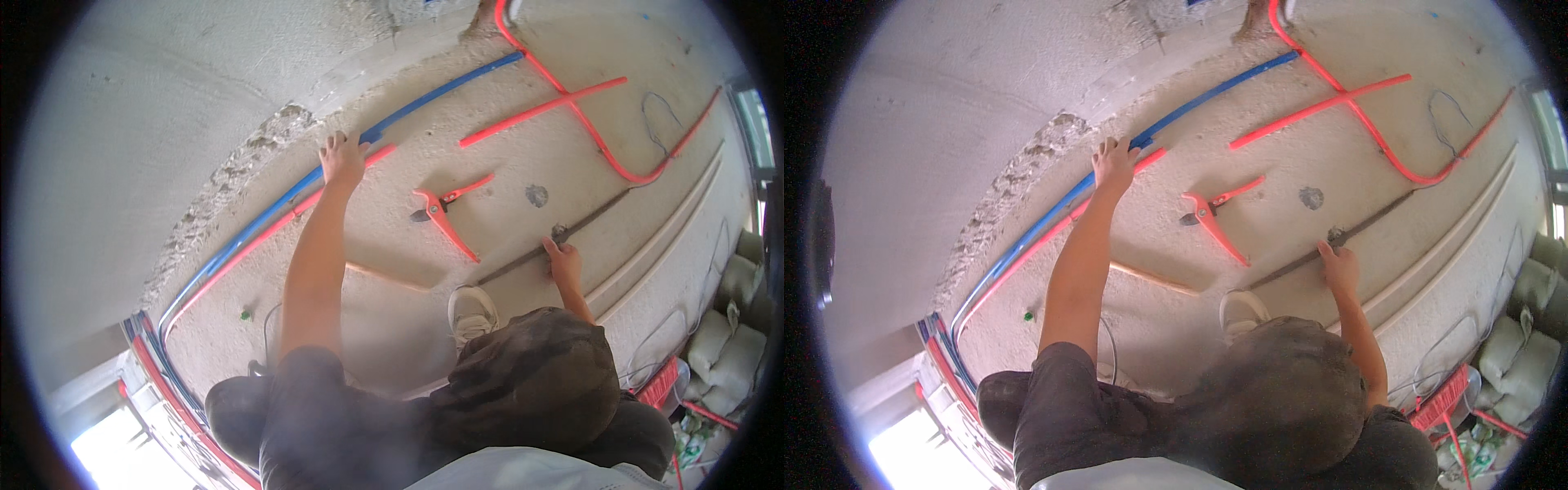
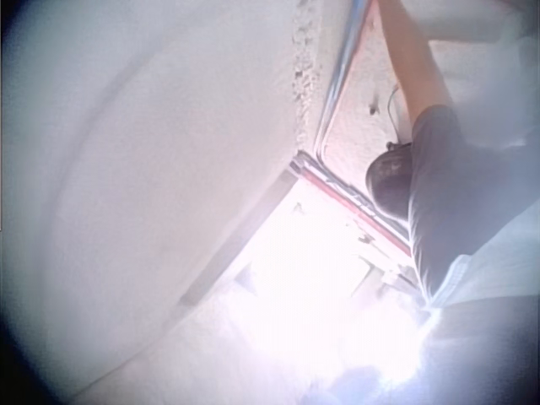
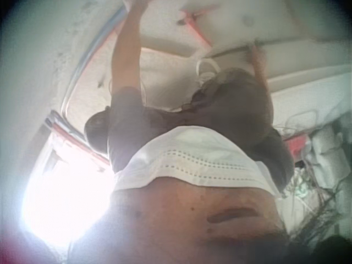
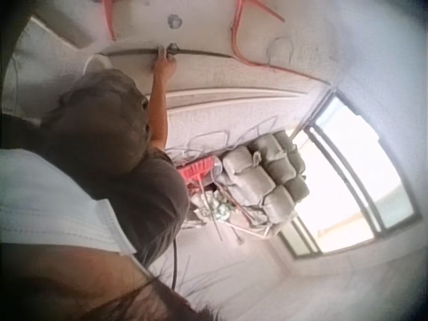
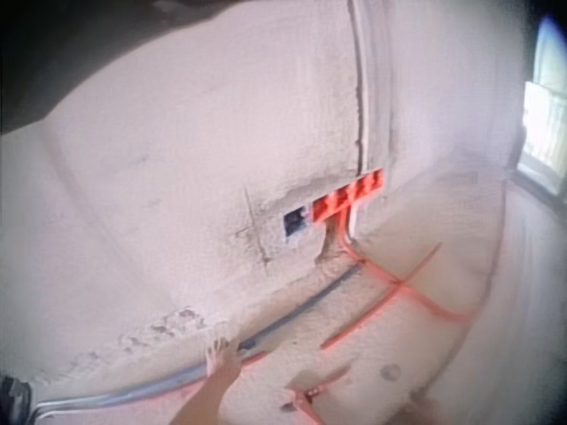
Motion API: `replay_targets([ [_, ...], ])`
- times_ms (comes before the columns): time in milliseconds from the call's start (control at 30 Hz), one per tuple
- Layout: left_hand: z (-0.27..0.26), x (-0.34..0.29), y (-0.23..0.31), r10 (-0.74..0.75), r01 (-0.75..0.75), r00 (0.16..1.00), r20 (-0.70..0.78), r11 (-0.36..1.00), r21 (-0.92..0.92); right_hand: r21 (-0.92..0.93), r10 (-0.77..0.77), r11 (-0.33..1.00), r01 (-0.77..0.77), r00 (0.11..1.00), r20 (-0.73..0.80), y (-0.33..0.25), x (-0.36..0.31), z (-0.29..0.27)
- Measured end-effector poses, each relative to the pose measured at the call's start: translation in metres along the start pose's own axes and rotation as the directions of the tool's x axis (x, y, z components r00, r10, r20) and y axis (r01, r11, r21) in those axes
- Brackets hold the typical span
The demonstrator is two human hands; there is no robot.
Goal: The person installs blue and red plastic conduits into pre-cut grooves on a concrete wall. They use a hammer to tap the conduits into place, a saw to cut them to length, and pliers to trim the ends. The conduits are routed into a red junction box.
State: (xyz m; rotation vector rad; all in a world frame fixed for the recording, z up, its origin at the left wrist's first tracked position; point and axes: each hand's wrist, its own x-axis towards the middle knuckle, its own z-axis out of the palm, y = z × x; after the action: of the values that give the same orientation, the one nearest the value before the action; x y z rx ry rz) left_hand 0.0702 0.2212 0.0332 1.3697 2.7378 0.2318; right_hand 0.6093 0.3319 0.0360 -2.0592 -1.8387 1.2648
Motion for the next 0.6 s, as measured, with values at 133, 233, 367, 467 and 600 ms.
replay_targets([
  [133, -0.008, -0.002, 0.003, 0.019, -0.022, 0.999, -0.033, 0.996, -0.091, -0.078, -0.017, 0.997, 0.020, 0.999, 0.039, -0.005, 0.006, -0.002],
  [233, -0.011, 0.003, 0.012, 0.023, -0.019, 0.999, 0.034, 0.994, -0.112, -0.008, -0.038, 0.999, 0.039, 0.997, 0.060, -0.006, 0.005, -0.004],
  [367, -0.002, 0.008, 0.006, -0.003, 0.011, 0.999, 0.054, 0.990, -0.141, 0.009, 0.010, 1.000, -0.011, 0.999, 0.054, -0.008, 0.002, -0.001],
  [467, 0.003, 0.008, 0.003, 0.014, -0.010, 1.000, 0.023, 0.985, -0.175, 0.028, 0.066, 0.997, -0.067, 0.997, 0.032, -0.007, -0.003, 0.001],
  [600, 0.013, 0.020, -0.007, 0.037, -0.033, 0.999, 0.013, 0.970, -0.239, -0.107, -0.020, 0.994, 0.020, 1.000, 0.006, 0.015, 0.007, 0.001],
])
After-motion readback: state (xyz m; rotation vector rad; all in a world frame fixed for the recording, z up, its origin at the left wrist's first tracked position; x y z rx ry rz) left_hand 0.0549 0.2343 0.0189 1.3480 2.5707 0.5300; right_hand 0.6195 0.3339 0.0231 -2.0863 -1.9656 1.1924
